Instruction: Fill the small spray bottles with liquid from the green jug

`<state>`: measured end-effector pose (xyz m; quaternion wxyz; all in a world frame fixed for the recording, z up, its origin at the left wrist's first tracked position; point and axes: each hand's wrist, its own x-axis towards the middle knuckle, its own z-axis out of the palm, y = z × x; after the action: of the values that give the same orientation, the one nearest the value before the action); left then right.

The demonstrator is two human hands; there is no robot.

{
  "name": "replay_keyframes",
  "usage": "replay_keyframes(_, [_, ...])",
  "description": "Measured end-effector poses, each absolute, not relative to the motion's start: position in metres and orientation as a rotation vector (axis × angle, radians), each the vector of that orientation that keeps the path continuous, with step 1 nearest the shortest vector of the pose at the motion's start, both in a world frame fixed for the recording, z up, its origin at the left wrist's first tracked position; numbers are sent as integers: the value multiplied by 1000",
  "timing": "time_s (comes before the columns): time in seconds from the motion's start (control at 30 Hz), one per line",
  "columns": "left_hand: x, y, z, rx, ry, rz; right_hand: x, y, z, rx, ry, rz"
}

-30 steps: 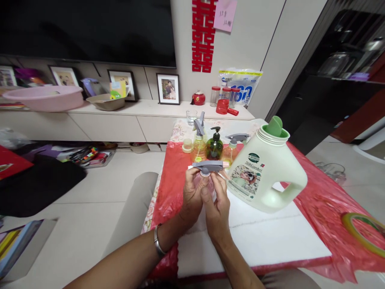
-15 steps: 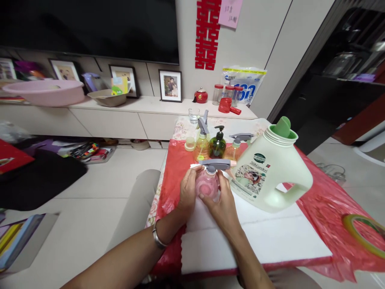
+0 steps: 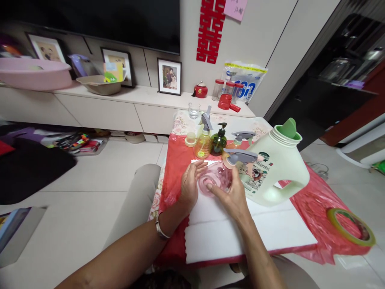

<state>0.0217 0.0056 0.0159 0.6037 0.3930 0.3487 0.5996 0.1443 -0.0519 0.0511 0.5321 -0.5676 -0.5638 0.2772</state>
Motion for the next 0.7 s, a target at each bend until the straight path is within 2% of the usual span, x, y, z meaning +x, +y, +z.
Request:
replay_keyframes(0.3, [18,1,19,1006,885,1312,148,-84,109,-1315,-1351,633])
replay_keyframes(0.6, [25,5,3,989,893,1236,183,-152,158,-1451,-1281,426])
replay_keyframes(0.7, [26,6,2,1034,896,1214,212,-174,180,-1513,-1189,255])
